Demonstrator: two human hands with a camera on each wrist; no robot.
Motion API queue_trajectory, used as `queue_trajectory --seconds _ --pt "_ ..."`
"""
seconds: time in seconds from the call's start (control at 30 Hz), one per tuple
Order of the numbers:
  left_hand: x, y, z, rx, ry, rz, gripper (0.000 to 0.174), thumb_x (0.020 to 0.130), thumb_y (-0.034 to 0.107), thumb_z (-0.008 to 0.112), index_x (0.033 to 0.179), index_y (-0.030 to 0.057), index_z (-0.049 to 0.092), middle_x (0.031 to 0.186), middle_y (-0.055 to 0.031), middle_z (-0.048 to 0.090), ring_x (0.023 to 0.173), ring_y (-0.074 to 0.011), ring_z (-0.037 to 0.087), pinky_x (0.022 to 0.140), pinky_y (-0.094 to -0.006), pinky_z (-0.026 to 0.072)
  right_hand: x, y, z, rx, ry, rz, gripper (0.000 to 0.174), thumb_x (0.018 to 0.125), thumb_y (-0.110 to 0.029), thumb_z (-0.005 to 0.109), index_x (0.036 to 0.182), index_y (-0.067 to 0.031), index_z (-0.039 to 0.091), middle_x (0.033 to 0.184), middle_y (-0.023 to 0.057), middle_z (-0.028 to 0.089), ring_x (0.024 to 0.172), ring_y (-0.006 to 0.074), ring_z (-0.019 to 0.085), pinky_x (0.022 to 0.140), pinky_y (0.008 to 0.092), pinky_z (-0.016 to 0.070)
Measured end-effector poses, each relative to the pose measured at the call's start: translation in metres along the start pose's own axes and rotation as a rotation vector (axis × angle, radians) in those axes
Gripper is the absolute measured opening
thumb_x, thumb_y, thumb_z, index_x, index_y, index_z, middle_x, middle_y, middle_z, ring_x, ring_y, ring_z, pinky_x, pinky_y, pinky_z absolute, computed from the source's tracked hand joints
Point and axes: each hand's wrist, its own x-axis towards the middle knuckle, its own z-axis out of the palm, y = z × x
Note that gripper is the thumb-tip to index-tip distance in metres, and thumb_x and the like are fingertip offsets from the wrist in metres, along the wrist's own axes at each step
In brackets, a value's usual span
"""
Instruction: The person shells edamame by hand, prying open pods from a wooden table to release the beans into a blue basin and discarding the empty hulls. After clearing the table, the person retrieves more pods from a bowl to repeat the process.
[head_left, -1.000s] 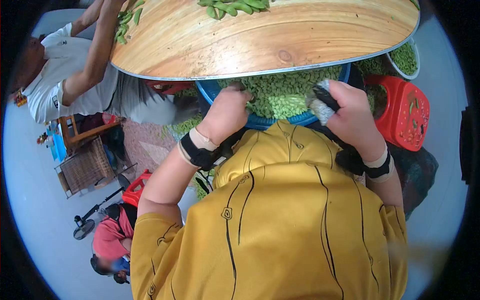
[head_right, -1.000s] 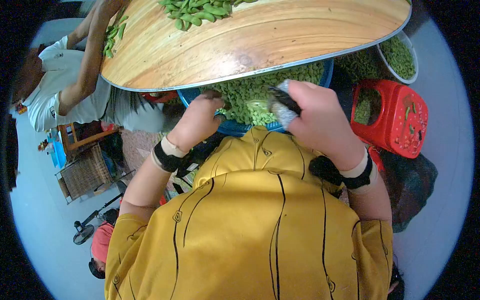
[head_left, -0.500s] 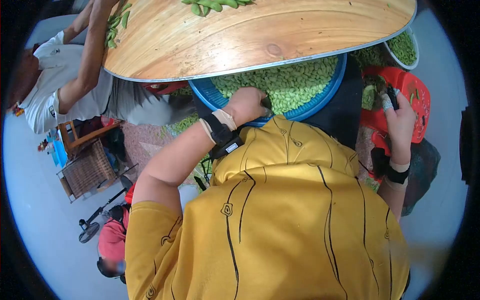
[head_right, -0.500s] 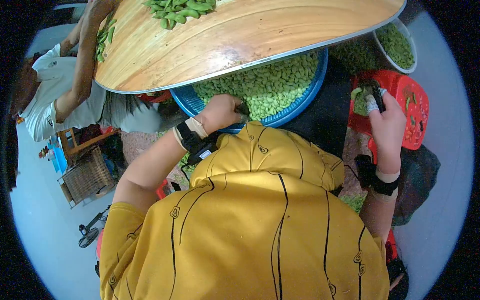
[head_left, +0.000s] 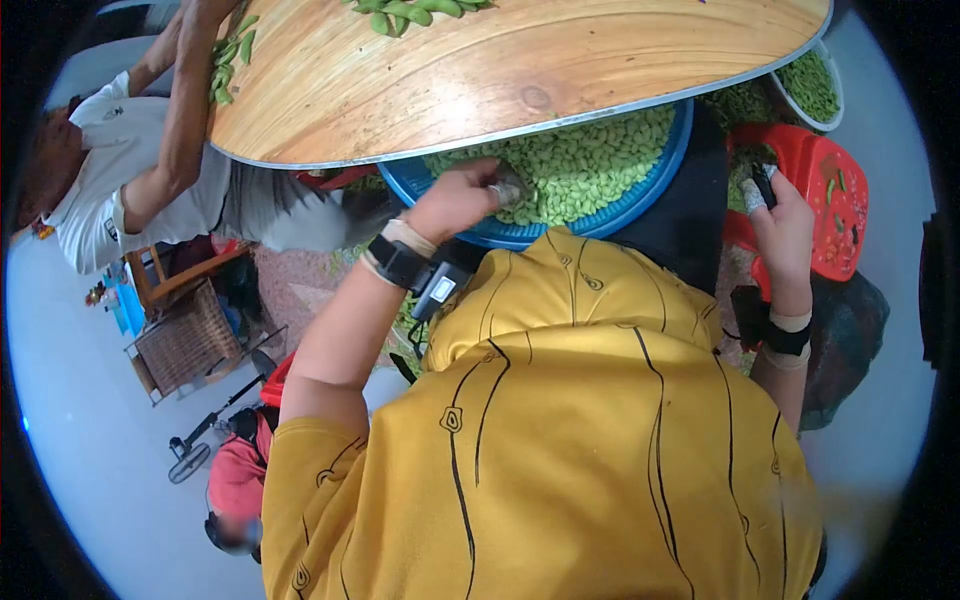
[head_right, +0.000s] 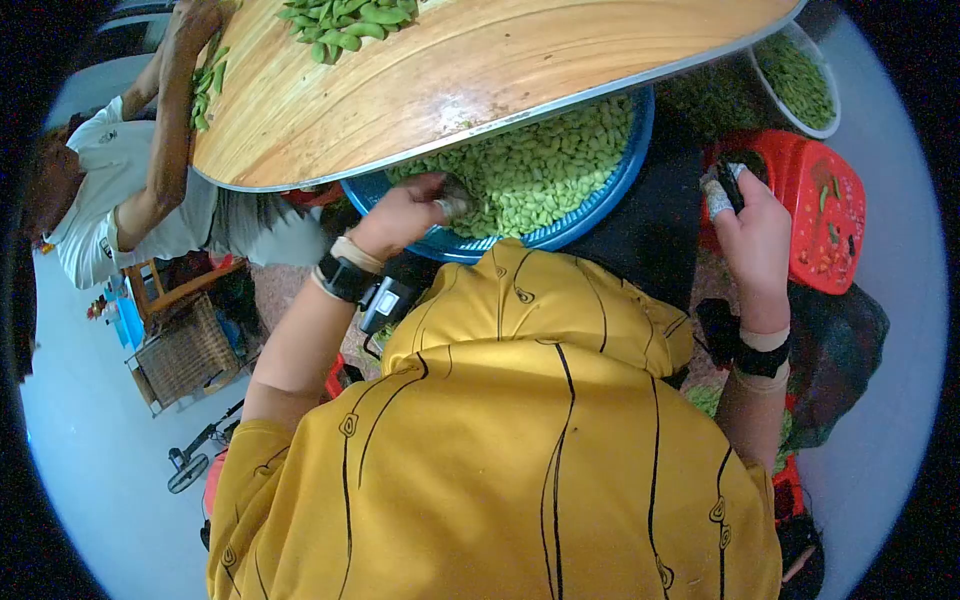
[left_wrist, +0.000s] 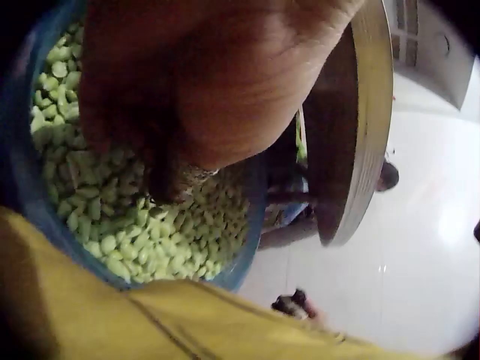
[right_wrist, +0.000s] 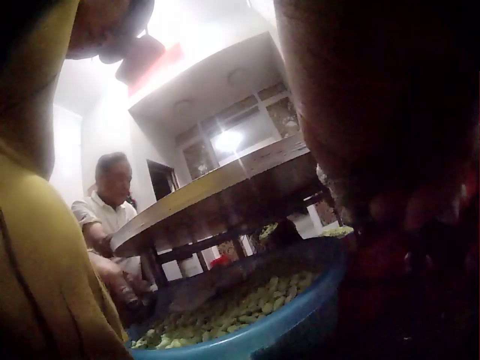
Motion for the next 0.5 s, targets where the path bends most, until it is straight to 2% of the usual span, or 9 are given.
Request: queue_trajectory --seconds 0.03,0.1,0.13,0.17,0.23,0.33,0.5 --pt "0.000 -0.009 -0.005 0.000 0.004 -0.002 0.044 0.084 0.020 0.067 0.117 -0.0059 0.055 0.105 -0.0085 0.063 0.094 -0.0210 0.061 0.084 -0.0312 0.0476 0.000 -0.004 0.000 0.005 -0.013 0.019 0.025 0.078 -0.010 0.059 0.102 -0.0031 0.061 0.087 0.0219 0.062 0.082 0.0379 0.061 0.071 0.0393 0.0482" --pt "0.003 -0.026 -0.012 -0.537 -0.112 -0.011 0.041 0.085 0.012 0.065 0.120 -0.0049 0.053 0.107 -0.0114 0.061 0.095 -0.0194 0.062 0.083 -0.0287 0.0495 0.001 -0.007 0.002 0.011 -0.027 0.034 0.025 0.079 -0.010 0.060 0.103 -0.0032 0.061 0.087 0.0219 0.063 0.082 0.0378 0.061 0.072 0.0392 0.0483" --pt "0.001 -0.029 -0.013 -0.613 -0.085 -0.001 0.037 0.087 0.009 0.062 0.120 -0.0043 0.052 0.107 -0.0133 0.061 0.092 -0.0174 0.062 0.079 -0.0277 0.0521 0.002 -0.007 0.003 0.017 -0.034 0.032 0.025 0.079 -0.011 0.061 0.103 -0.0034 0.061 0.088 0.0219 0.063 0.083 0.0377 0.062 0.072 0.0391 0.0485" --pt "0.000 -0.031 -0.013 -0.613 -0.084 -0.001 0.037 0.087 0.009 0.062 0.120 -0.0043 0.052 0.107 -0.0133 0.061 0.092 -0.0174 0.062 0.079 -0.0277 0.0521 0.002 -0.006 0.005 0.022 -0.039 0.031 0.024 0.080 -0.012 0.061 0.103 -0.0035 0.062 0.089 0.0219 0.063 0.083 0.0375 0.062 0.072 0.0391 0.0486" --pt "-0.002 -0.028 -0.013 -0.797 -0.111 -0.011 0.033 0.087 0.006 0.061 0.117 -0.0049 0.052 0.101 -0.0133 0.063 0.087 -0.0185 0.064 0.075 -0.0282 0.0542 0.003 -0.006 0.007 0.017 -0.054 0.036 0.025 0.080 -0.012 0.062 0.103 -0.0035 0.062 0.089 0.0218 0.063 0.084 0.0374 0.062 0.073 0.0391 0.0486" --pt "-0.003 -0.025 -0.014 -0.720 -0.162 -0.080 0.028 0.088 0.005 0.060 0.113 -0.0040 0.053 0.097 -0.0128 0.064 0.083 -0.0186 0.065 0.073 -0.0281 0.0548 0.002 -0.003 0.011 -0.010 -0.061 0.001 0.025 0.080 -0.012 0.064 0.104 -0.0034 0.061 0.090 0.0216 0.063 0.083 0.0375 0.062 0.073 0.0390 0.0487" --pt "-0.008 -0.022 -0.009 -0.688 -0.220 -0.044 0.022 0.087 0.002 0.057 0.108 -0.0035 0.054 0.095 -0.0129 0.064 0.083 -0.0194 0.066 0.071 -0.0281 0.0551 0.000 -0.008 0.014 -0.043 -0.079 -0.063 0.024 0.080 -0.011 0.065 0.103 -0.0029 0.061 0.089 0.0211 0.064 0.082 0.0382 0.062 0.072 0.0388 0.0489"
